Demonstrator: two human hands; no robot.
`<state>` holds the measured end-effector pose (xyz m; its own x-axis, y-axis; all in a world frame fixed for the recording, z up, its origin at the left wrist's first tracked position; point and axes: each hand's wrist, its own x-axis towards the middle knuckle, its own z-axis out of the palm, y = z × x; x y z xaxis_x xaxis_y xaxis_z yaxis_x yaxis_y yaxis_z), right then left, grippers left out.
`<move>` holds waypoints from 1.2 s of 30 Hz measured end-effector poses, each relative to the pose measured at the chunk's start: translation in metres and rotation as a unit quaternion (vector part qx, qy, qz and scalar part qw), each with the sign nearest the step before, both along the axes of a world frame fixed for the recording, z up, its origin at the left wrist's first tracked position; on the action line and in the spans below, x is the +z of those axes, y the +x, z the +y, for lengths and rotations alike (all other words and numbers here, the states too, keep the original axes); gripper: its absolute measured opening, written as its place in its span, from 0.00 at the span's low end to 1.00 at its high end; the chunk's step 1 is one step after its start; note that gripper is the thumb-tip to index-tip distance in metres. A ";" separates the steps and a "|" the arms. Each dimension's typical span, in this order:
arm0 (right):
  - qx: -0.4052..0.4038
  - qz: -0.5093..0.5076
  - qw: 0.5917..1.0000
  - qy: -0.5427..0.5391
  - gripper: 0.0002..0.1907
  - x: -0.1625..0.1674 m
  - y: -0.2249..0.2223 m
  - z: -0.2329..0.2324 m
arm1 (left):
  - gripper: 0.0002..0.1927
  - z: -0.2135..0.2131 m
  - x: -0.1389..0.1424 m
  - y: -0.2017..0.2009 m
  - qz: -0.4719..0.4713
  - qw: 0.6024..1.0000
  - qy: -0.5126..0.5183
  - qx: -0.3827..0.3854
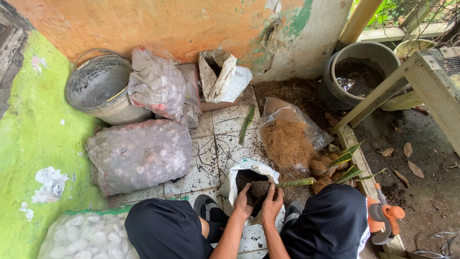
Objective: The person sits on a tiled floor and packs soil around a small plant inside a white bag. They use both hands to press and adjust the soil, ensuring the plant is stable within the bag.
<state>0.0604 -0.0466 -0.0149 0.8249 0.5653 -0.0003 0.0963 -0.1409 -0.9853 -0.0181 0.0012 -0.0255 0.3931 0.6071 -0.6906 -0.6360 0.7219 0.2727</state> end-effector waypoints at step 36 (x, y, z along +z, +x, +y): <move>0.204 0.012 0.978 -0.053 0.14 0.002 -0.011 -0.001 | 0.19 0.002 0.004 -0.014 0.143 0.986 -0.051 -0.064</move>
